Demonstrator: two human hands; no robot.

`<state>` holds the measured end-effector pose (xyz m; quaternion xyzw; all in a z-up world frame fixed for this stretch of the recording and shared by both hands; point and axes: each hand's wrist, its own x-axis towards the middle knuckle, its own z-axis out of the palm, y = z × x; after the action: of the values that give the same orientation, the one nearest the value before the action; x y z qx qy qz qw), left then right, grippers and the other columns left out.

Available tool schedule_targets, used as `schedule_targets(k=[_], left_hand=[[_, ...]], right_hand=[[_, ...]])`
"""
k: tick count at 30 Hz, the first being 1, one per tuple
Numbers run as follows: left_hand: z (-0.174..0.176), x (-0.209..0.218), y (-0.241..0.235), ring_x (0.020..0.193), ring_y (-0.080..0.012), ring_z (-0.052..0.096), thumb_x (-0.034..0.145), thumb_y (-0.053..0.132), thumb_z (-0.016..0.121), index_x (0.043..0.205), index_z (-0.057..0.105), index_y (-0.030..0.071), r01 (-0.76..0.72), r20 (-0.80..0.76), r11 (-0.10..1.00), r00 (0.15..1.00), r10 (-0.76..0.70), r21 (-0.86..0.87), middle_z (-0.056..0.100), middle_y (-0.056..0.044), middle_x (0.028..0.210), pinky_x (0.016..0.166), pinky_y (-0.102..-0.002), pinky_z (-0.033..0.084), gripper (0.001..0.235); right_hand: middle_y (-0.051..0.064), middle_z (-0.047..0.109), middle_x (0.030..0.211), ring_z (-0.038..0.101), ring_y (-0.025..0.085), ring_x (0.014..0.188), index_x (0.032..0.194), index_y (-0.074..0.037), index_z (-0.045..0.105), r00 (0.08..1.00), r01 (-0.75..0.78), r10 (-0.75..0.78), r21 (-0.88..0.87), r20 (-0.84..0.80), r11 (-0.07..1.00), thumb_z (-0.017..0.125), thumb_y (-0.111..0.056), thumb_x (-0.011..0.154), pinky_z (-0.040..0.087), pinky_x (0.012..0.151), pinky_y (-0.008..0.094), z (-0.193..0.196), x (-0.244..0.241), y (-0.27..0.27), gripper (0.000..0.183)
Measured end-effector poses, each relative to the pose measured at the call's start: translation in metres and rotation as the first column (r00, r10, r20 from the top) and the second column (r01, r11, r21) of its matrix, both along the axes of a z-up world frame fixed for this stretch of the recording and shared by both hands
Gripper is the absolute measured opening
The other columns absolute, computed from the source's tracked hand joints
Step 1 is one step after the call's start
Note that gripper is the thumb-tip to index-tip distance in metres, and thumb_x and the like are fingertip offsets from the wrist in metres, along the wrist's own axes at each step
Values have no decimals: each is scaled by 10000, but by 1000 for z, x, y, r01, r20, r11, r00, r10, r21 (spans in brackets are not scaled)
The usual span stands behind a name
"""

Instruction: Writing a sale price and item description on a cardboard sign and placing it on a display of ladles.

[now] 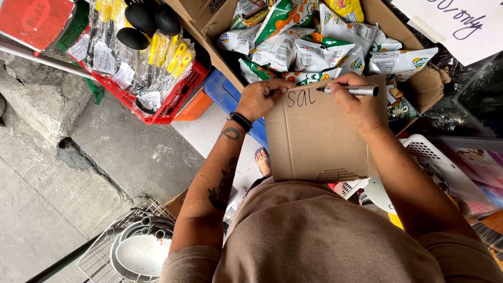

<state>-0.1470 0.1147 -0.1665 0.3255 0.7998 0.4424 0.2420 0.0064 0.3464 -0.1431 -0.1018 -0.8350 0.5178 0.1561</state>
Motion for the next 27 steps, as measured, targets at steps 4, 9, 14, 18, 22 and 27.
schedule_targets(k=[4,9,14,18,22,27], left_hand=[[-1,1,0,1060,-234,717,973,235,596,1150,746,336,-14,1,1000,1000,14,16,783,42,1026,992,-393,532,253],[1,1,-1,1073,-241,713,965,220,595,1158,744,329,-9,10,1000,1000,8,18,783,35,1030,999,-398,527,266],[1,0,-1,1078,-248,710,963,219,600,1159,745,319,-1,9,1000,1000,1,11,783,23,1039,1002,-406,527,264],[2,2,-2,1056,-243,716,972,237,603,1146,751,323,-14,-13,1000,1000,15,13,782,30,1015,987,-396,531,243],[1,1,-2,1069,-239,713,974,236,597,1148,747,328,-9,-5,1000,1000,9,16,783,29,1030,991,-395,531,248],[1,2,-2,1057,-257,715,970,230,590,1151,749,328,-18,2,1000,1000,18,11,783,17,1021,986,-406,534,260]], right_hand=[[110,596,626,579,194,685,937,-34,718,999,-42,42,10,5,999,700,-125,983,489,694,360,-4,7,-2,104],[47,577,622,569,137,671,953,-82,730,996,78,-74,-102,40,992,689,-205,971,484,725,282,-12,13,4,131],[121,634,690,612,199,738,992,-53,762,999,34,-34,14,-5,999,728,-131,969,506,741,350,15,5,-10,88],[43,590,613,570,131,665,961,-85,753,997,74,-73,-78,14,994,714,-168,966,496,728,283,-9,6,4,91],[72,610,649,575,144,698,1007,-57,755,998,55,-55,-93,7,994,718,-163,989,498,717,311,13,4,-7,113],[50,589,605,600,117,680,994,-62,766,994,95,-101,-128,-42,987,733,-128,969,508,705,271,-16,3,7,77]])
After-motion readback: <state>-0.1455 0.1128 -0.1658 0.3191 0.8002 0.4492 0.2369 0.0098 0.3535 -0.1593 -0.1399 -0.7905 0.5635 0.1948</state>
